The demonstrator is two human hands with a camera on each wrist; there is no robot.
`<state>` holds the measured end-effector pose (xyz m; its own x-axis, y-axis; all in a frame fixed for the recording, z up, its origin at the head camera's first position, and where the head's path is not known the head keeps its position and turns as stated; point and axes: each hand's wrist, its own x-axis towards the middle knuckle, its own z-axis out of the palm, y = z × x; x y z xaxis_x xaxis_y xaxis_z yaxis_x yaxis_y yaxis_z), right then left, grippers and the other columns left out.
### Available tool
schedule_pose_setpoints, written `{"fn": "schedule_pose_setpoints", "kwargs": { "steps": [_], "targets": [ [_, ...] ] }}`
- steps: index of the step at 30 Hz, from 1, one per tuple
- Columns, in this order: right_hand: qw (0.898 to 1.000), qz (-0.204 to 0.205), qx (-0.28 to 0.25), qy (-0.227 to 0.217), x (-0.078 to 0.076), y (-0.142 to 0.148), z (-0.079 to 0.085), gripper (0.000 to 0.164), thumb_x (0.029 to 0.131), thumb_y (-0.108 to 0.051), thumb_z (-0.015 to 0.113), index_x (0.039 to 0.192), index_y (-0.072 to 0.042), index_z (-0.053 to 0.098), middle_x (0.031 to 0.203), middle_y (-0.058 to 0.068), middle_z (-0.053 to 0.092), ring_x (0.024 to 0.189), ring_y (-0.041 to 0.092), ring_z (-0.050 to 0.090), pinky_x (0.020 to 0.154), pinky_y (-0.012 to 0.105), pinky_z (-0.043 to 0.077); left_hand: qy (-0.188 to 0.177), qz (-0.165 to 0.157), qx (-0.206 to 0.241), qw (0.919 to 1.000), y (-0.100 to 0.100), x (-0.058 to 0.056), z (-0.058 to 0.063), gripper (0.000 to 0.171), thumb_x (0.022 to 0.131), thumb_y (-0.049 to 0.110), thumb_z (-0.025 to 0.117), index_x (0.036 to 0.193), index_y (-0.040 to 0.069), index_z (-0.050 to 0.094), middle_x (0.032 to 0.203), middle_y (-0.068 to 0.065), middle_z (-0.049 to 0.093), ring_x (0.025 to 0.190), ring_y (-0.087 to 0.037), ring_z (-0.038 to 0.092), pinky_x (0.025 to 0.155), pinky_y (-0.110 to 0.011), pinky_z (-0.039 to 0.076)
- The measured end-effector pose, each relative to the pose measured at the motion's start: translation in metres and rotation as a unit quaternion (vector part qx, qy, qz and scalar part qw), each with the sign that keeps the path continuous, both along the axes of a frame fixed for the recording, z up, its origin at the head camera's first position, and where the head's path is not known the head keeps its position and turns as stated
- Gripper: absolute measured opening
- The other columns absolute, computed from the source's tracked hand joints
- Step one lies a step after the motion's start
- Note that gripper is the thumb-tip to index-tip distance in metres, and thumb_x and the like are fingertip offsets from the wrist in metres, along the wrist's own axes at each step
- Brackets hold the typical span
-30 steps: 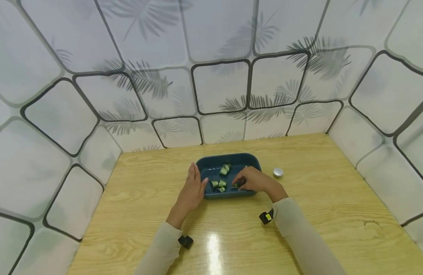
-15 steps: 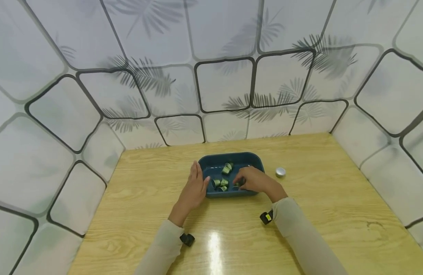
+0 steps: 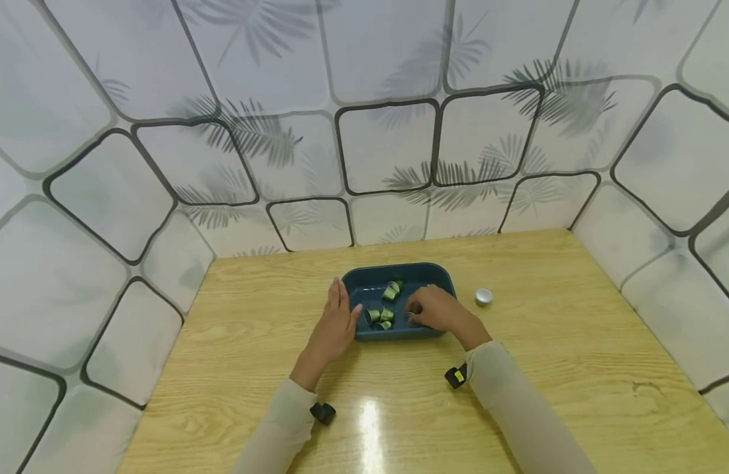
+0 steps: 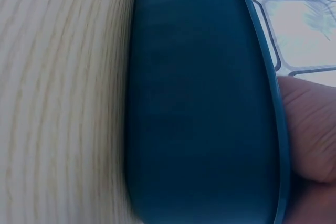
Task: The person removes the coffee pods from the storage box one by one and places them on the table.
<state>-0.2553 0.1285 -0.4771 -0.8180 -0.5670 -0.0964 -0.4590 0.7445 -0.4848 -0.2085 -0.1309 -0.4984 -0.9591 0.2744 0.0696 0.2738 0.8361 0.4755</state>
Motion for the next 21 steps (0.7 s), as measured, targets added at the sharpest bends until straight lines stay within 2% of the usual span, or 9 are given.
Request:
{"fn": "schedule_pose_setpoints", "kwargs": {
  "steps": [5, 9, 13, 16, 19, 21],
  "targets": [
    [0.999, -0.036, 0.011, 0.007, 0.0, -0.003, -0.003, 0.017, 0.092, -0.017, 0.078, 0.107, -0.01, 0.078, 0.099, 0.002, 0.074, 0.081, 0.014, 0.068, 0.078, 0.04, 0.058, 0.005, -0.001, 0.003, 1.0, 0.0, 0.0, 0.0, 0.072, 0.113, 0.039, 0.029, 0.158, -0.009, 0.0, 0.166, -0.024, -0.012, 0.154, -0.042, 0.002, 0.122, -0.052, 0.019],
    [0.999, -0.043, 0.013, 0.018, -0.001, -0.004, -0.002, 0.021, 0.092, -0.018, 0.078, 0.11, -0.007, 0.077, 0.1, 0.004, 0.074, 0.079, 0.014, 0.068, 0.078, 0.04, 0.058, 0.01, -0.001, 0.006, 0.9999, 0.0, 0.0, 0.002, 0.072, 0.113, 0.038, 0.03, 0.158, -0.01, 0.001, 0.166, -0.025, -0.01, 0.154, -0.041, 0.001, 0.122, -0.052, 0.018],
    [0.999, -0.028, 0.015, 0.023, 0.0, -0.001, 0.001, 0.032, 0.091, -0.017, 0.079, 0.121, -0.006, 0.073, 0.115, 0.008, 0.072, 0.097, 0.022, 0.069, 0.085, 0.043, 0.057, 0.01, -0.004, -0.002, 0.9999, 0.0, 0.0, 0.002, 0.072, 0.113, 0.039, 0.03, 0.158, -0.011, 0.001, 0.166, -0.026, -0.01, 0.154, -0.042, 0.002, 0.122, -0.052, 0.018],
    [1.0, -0.003, 0.001, 0.023, 0.001, 0.002, 0.006, 0.035, 0.09, -0.01, 0.078, 0.125, -0.008, 0.073, 0.122, 0.009, 0.07, 0.109, 0.029, 0.066, 0.091, 0.046, 0.055, 0.013, -0.004, -0.005, 0.9999, 0.0, 0.001, 0.002, 0.073, 0.113, 0.039, 0.03, 0.158, -0.011, 0.002, 0.166, -0.027, -0.008, 0.154, -0.043, 0.003, 0.122, -0.053, 0.019],
    [0.999, 0.022, -0.016, 0.023, 0.001, 0.005, 0.009, 0.035, 0.089, 0.001, 0.075, 0.122, -0.011, 0.075, 0.121, 0.006, 0.071, 0.115, 0.03, 0.065, 0.092, 0.045, 0.055, 0.014, -0.002, -0.008, 0.9999, 0.0, 0.001, 0.002, 0.072, 0.113, 0.039, 0.03, 0.158, -0.011, 0.003, 0.166, -0.028, -0.005, 0.154, -0.043, 0.004, 0.122, -0.053, 0.019],
    [0.999, 0.035, -0.021, 0.022, 0.0, 0.006, 0.01, 0.035, 0.089, 0.005, 0.074, 0.119, -0.012, 0.077, 0.119, 0.004, 0.073, 0.111, 0.028, 0.066, 0.088, 0.043, 0.056, 0.013, 0.0, -0.012, 0.9998, 0.0, 0.001, 0.003, 0.072, 0.113, 0.039, 0.03, 0.157, -0.011, 0.003, 0.166, -0.029, -0.004, 0.154, -0.043, 0.004, 0.122, -0.052, 0.019]
  ]
}}
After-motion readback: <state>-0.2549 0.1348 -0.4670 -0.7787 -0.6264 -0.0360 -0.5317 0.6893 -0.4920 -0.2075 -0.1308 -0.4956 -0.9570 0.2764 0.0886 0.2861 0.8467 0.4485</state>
